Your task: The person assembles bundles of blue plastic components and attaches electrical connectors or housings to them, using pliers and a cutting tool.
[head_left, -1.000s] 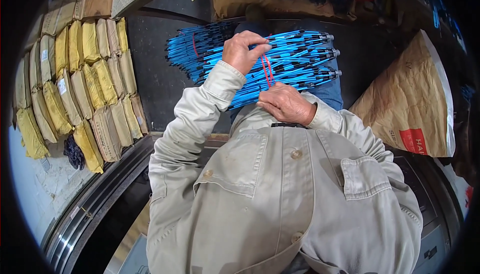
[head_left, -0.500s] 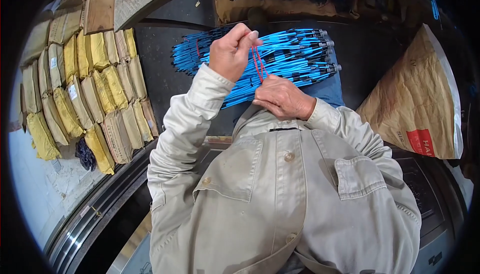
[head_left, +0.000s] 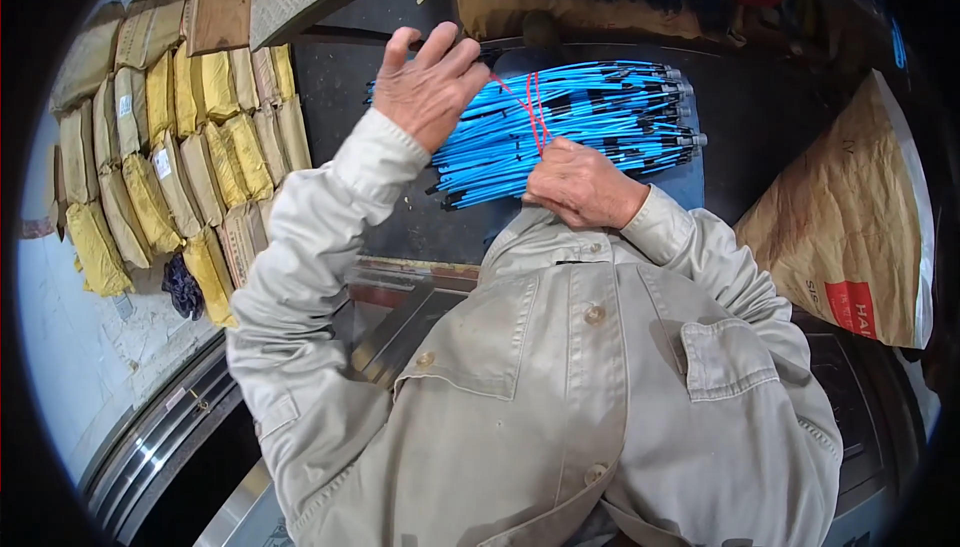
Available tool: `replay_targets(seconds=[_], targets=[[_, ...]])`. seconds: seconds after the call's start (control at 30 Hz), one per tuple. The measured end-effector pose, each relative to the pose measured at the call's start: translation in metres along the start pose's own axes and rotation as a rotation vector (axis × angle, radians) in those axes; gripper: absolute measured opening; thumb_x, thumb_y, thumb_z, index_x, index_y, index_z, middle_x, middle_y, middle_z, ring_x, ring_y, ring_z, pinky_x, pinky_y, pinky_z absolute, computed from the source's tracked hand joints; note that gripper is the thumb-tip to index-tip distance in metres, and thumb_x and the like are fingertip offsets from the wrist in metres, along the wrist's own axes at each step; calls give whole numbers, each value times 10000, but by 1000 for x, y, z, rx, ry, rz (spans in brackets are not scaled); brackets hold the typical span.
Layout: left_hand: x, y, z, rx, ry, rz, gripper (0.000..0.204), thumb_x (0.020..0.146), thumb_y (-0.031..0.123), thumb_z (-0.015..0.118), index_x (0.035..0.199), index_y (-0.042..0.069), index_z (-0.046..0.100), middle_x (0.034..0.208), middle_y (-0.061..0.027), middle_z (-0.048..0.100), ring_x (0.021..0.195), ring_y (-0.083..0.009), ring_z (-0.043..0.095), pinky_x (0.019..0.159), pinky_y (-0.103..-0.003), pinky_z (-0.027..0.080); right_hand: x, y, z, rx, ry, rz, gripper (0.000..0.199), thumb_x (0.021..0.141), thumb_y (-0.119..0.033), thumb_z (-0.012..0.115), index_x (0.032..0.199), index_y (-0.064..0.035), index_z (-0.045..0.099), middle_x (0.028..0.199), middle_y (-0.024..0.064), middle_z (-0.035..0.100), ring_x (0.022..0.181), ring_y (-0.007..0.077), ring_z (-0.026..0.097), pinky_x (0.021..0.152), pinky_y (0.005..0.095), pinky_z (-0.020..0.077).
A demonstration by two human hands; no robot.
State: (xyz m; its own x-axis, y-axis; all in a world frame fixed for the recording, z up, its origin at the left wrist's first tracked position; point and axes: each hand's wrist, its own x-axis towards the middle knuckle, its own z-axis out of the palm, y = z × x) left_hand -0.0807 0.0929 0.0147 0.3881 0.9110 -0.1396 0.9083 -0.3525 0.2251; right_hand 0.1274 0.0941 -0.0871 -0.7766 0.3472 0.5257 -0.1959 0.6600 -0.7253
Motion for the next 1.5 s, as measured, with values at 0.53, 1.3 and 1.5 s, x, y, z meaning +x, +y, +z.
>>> replay_targets(seconds=[0.53, 1.3, 1.5], targets=[[85, 16, 64, -1576, 713, -723, 204, 876, 145, 546, 862, -39, 632, 591, 26, 454, 447, -44, 339, 395, -201, 248, 18, -22, -20, 759, 209, 573, 172, 866, -112, 534, 711, -53, 489, 708, 20, 535, 642, 100, 466, 637, 258, 388], [151, -68, 177, -353, 334, -538, 151, 736, 122, 557, 807, 40, 661, 701, -160, 618, 596, -271, 594, 541, -359, 456, -1, -18, -27, 767, 58, 681, 204, 882, -149, 530, 725, -19, 533, 645, 17, 487, 596, 88, 435, 552, 243, 368], [88, -3, 141, -1642, -68, -1213, 128, 845, 102, 556, 842, -18, 601, 583, 8, 388, 424, -72, 278, 352, -218, 201, -60, -47, -49, 1106, -125, 776, 263, 898, -152, 511, 678, -8, 511, 660, 8, 501, 611, 71, 425, 563, 232, 350]])
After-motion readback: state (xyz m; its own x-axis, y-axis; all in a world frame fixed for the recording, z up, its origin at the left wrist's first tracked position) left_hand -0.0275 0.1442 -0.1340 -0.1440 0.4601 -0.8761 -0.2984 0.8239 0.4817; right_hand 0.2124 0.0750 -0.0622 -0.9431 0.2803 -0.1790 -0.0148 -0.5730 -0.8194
